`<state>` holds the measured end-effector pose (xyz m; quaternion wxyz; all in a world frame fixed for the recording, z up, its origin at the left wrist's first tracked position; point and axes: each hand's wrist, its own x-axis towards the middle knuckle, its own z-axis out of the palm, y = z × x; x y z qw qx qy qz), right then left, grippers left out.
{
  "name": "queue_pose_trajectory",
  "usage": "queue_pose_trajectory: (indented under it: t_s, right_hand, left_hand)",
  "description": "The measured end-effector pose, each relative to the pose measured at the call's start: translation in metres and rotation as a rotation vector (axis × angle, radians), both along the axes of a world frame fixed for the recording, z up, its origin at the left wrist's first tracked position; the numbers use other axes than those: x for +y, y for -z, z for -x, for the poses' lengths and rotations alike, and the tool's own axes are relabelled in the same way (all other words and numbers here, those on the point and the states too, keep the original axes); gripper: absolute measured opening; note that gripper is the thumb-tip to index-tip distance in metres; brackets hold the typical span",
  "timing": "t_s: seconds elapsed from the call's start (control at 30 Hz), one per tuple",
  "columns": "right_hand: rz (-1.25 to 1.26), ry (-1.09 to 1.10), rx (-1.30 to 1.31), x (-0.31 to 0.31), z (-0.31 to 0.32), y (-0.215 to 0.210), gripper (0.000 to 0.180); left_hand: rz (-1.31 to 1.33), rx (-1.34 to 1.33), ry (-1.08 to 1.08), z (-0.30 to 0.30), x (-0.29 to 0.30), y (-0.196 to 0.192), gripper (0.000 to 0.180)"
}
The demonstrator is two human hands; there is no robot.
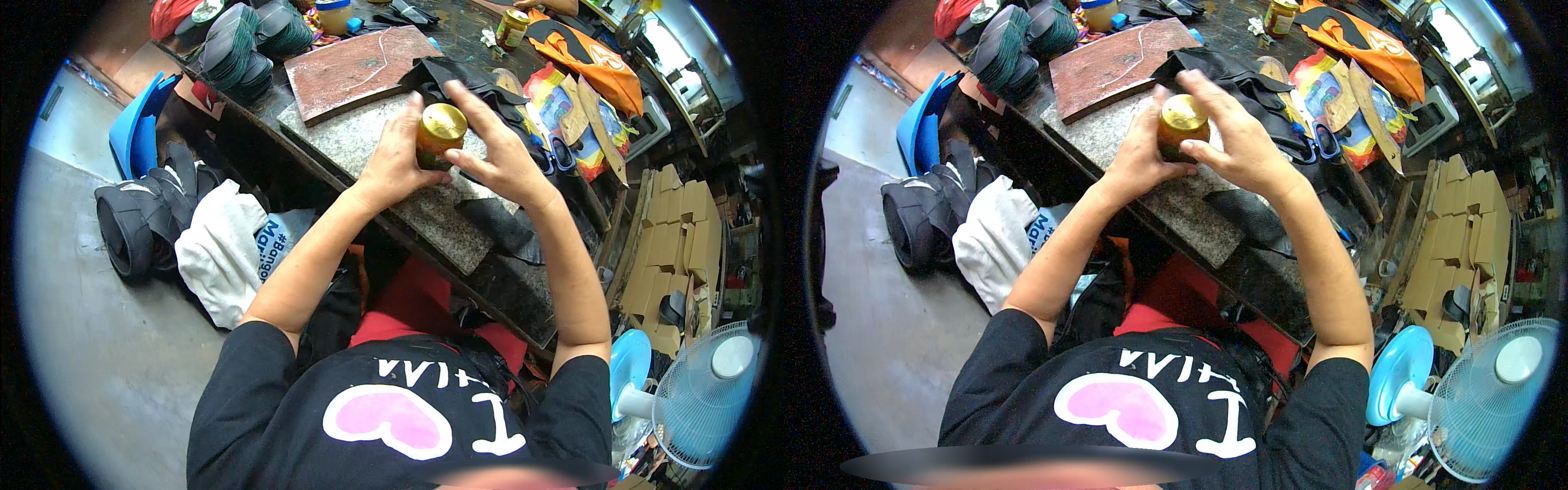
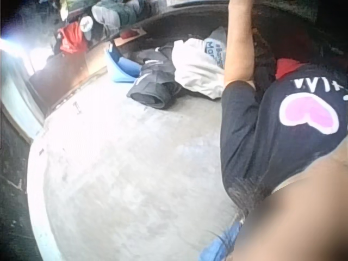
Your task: The person aligns and stacks black leather pieces on a workbench, uses a template to check shapes, and arranges the pieces into a pile. The person also moves a jar and a sanding block aside to clear the workspace.
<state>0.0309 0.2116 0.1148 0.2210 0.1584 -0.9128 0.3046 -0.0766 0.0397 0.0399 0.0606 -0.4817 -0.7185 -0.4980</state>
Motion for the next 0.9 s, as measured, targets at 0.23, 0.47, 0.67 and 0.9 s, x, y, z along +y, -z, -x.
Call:
queue_pose_trajectory:
  t_s: [0.23, 0.47, 0.67, 0.9]
  right_hand:
    - [-0.457, 0.123, -0.056, -0.019, 0.029, -0.034, 0.064]
    - [-0.544, 0.383, -0.023, -0.037, 0.035, -0.032, 0.056]
    - [-0.551, 0.375, -0.060, -0.041, 0.032, -0.035, 0.053]
    - [-0.520, 0.460, -0.183, -0.044, 0.019, -0.048, 0.080]
  left_hand:
    - [0.082, 0.087, -0.136, -0.005, 0.001, 0.005, 0.076]
    - [0.034, 0.113, -0.111, -0.006, 0.001, 0.008, 0.069]
    - [0.037, 0.078, -0.090, -0.007, 0.000, 0.007, 0.065]
    - [0.046, 0.141, -0.116, -0.009, -0.002, 0.006, 0.071]
